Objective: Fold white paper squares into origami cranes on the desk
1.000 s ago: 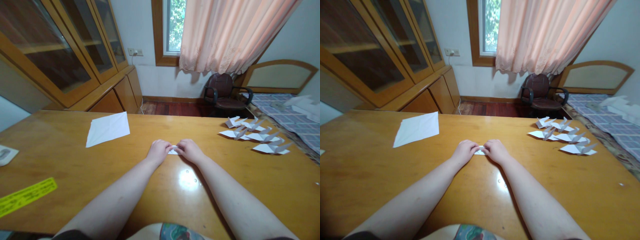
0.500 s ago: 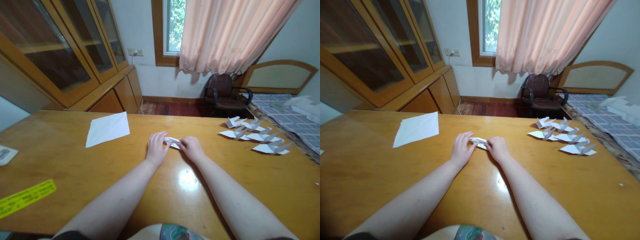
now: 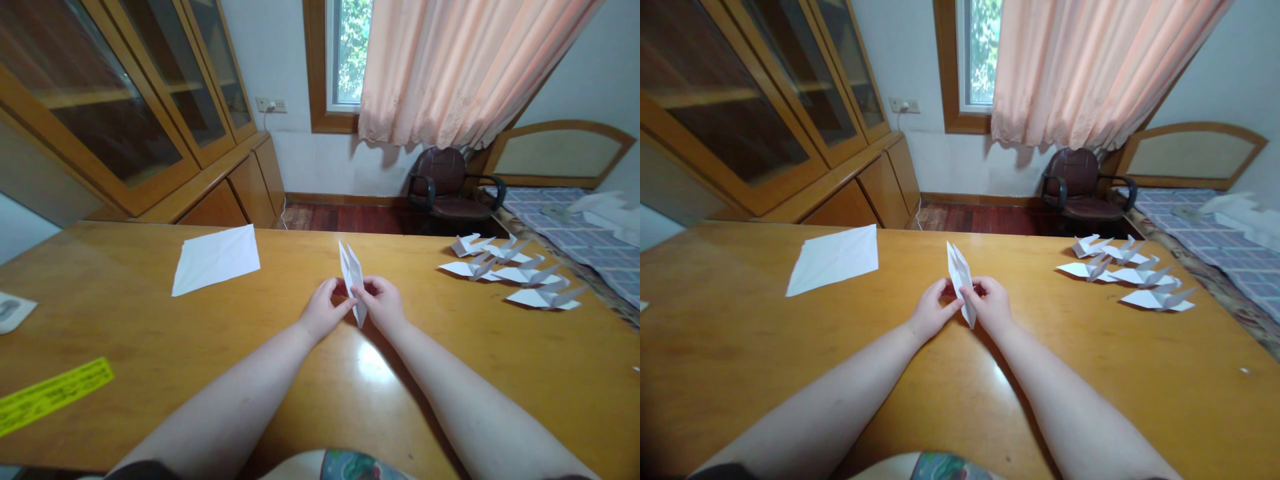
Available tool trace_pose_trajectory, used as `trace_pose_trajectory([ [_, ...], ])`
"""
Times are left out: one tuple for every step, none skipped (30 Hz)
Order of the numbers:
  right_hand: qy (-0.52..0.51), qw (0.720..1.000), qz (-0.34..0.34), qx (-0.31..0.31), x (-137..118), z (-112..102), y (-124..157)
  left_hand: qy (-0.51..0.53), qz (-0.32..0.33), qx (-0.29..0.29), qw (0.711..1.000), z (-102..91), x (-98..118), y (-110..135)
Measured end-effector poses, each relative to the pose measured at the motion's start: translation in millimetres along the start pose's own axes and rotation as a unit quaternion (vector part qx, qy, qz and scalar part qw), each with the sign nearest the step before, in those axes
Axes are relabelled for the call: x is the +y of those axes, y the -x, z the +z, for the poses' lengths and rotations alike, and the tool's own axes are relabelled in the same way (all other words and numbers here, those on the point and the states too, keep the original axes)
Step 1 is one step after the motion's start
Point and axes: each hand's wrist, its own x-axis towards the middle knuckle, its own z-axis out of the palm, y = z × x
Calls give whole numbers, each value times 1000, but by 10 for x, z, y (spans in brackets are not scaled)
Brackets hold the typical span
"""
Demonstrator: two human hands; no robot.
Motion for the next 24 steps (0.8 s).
trace_pose_trajectory([
  [-30, 999, 14, -10, 9, 15, 0, 9, 0, -3, 1000, -3, 7, 1],
  [-58, 998, 27, -16, 19, 28, -3, 22, -2, -6, 1000, -7, 8, -1],
  [-84, 995, 40, -20, 28, 38, -9, 35, -5, -7, 999, -10, 5, -5],
  [-107, 993, 52, -22, 37, 46, -16, 45, -9, -7, 999, -15, 0, -11],
  [-128, 989, 63, -23, 45, 52, -24, 49, -11, -3, 999, -20, -7, -18],
  [-147, 986, 73, -23, 53, 58, -32, 45, -11, 1, 999, -26, -14, -25],
  [-161, 983, 83, -23, 61, 63, -38, 35, -7, 7, 999, -32, -20, -32],
  [-172, 981, 91, -23, 68, 66, -44, 24, -3, 14, 1000, -37, -26, -39],
  [-180, 979, 97, -24, 76, 70, -49, 16, 0, 22, 1000, -40, -32, -45],
  [-186, 977, 101, -26, 83, 72, -52, 17, -2, 30, 999, -40, -38, -51],
  [-191, 976, 104, -29, 89, 74, -55, 27, -10, 37, 999, -37, -45, -56],
  [-197, 974, 106, -34, 93, 76, -56, 45, -24, 40, 998, -33, -54, -61],
  [-203, 972, 110, -39, 95, 77, -58, 64, -40, 44, 996, -27, -63, -66],
  [-210, 970, 116, -45, 96, 77, -59, 81, -53, 46, 994, -20, -71, -72],
  [-216, 967, 123, -52, 94, 77, -61, 90, -57, 53, 993, -14, -79, -77],
  [-222, 965, 130, -58, 92, 76, -64, 98, -56, 59, 992, -8, -85, -81],
  [-228, 962, 135, -63, 90, 74, -67, 107, -55, 62, 991, -2, -87, -84],
  [-234, 960, 140, -66, 88, 71, -72, 120, -58, 57, 989, 5, -85, -86],
  [-239, 958, 143, -67, 87, 67, -76, 138, -68, 44, 987, 13, -81, -86],
  [-242, 957, 147, -66, 88, 63, -81, 159, -85, 25, 983, 22, -74, -85],
  [-244, 956, 152, -65, 91, 58, -85, 178, -104, 9, 979, 32, -67, -83],
  [-243, 955, 157, -65, 95, 53, -88, 193, -118, 4, 974, 43, -60, -81],
  [-241, 955, 162, -65, 100, 50, -90, 204, -127, 12, 971, 52, -57, -80],
  [-239, 955, 165, -66, 105, 47, -91, 215, -131, 27, 967, 60, -58, -80],
])
